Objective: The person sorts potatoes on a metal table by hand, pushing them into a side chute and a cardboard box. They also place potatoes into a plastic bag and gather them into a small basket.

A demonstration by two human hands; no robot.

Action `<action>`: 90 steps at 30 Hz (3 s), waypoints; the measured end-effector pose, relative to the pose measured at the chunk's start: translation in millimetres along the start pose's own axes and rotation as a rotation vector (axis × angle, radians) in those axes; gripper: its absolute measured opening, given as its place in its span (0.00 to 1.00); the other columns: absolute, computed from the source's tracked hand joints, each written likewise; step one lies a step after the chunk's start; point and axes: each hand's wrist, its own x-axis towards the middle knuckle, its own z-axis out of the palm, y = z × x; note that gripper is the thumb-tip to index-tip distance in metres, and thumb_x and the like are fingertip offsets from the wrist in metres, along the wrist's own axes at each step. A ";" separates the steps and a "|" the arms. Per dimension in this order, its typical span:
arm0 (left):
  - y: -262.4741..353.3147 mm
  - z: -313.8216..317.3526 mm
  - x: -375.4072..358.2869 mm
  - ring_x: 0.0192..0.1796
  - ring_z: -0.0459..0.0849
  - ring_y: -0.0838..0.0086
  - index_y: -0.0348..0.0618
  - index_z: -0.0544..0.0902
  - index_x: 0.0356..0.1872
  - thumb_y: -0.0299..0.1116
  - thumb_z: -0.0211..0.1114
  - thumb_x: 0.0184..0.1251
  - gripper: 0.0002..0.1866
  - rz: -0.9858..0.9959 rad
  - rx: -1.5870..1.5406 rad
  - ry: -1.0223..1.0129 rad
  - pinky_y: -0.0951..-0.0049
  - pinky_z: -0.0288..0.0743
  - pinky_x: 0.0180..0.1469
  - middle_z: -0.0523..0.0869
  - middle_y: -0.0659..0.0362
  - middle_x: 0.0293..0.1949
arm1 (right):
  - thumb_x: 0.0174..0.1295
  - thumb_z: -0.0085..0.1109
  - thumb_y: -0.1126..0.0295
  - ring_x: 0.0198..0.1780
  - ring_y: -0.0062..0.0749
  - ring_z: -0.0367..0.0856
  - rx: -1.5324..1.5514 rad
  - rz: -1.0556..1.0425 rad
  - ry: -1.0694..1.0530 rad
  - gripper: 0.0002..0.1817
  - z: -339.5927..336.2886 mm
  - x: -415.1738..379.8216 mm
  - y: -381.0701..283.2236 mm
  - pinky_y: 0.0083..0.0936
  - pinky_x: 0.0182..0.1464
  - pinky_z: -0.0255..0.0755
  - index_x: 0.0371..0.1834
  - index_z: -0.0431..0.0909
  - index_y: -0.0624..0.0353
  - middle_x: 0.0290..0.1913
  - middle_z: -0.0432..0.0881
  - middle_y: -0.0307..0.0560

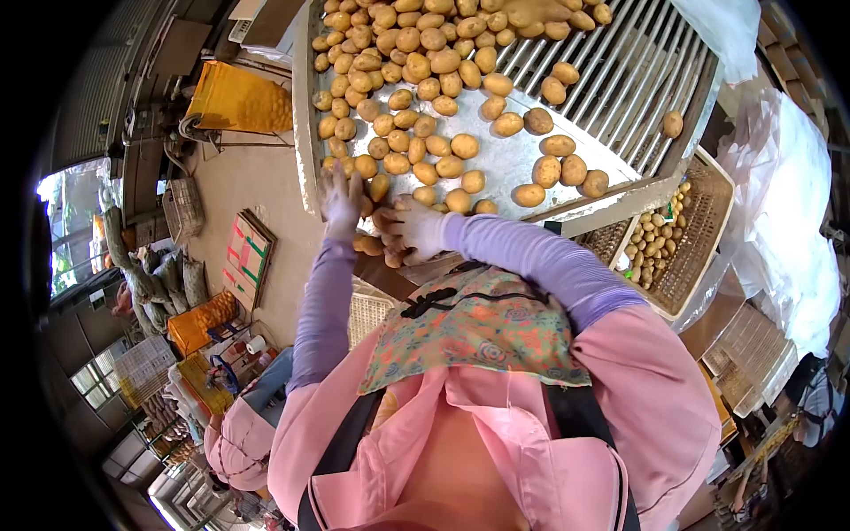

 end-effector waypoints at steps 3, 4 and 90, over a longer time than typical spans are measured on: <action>128.0 -30.8 -16.5 0.85 0.48 0.43 0.52 0.59 0.84 0.61 0.48 0.79 0.39 -0.213 0.039 0.010 0.30 0.34 0.81 0.54 0.47 0.85 | 0.69 0.61 0.59 0.67 0.36 0.79 0.441 -0.223 0.170 0.18 0.0 -54.6 45.6 0.43 0.74 0.63 0.59 0.87 0.48 0.64 0.85 0.42; 132.8 9.0 -17.7 0.86 0.46 0.47 0.54 0.56 0.85 0.62 0.49 0.78 0.41 0.129 0.498 0.211 0.29 0.30 0.81 0.49 0.50 0.86 | 0.68 0.62 0.62 0.65 0.37 0.80 0.146 -0.071 0.041 0.15 -51.7 -75.5 53.4 0.43 0.71 0.66 0.55 0.88 0.49 0.64 0.85 0.41; -7.0 -29.5 -37.6 0.84 0.51 0.43 0.67 0.59 0.84 0.62 0.55 0.76 0.39 0.015 -0.003 0.106 0.38 0.42 0.82 0.58 0.46 0.83 | 0.62 0.63 0.38 0.84 0.51 0.55 -0.138 0.231 -0.154 0.36 -17.4 -42.1 -0.9 0.58 0.84 0.41 0.72 0.75 0.40 0.80 0.65 0.52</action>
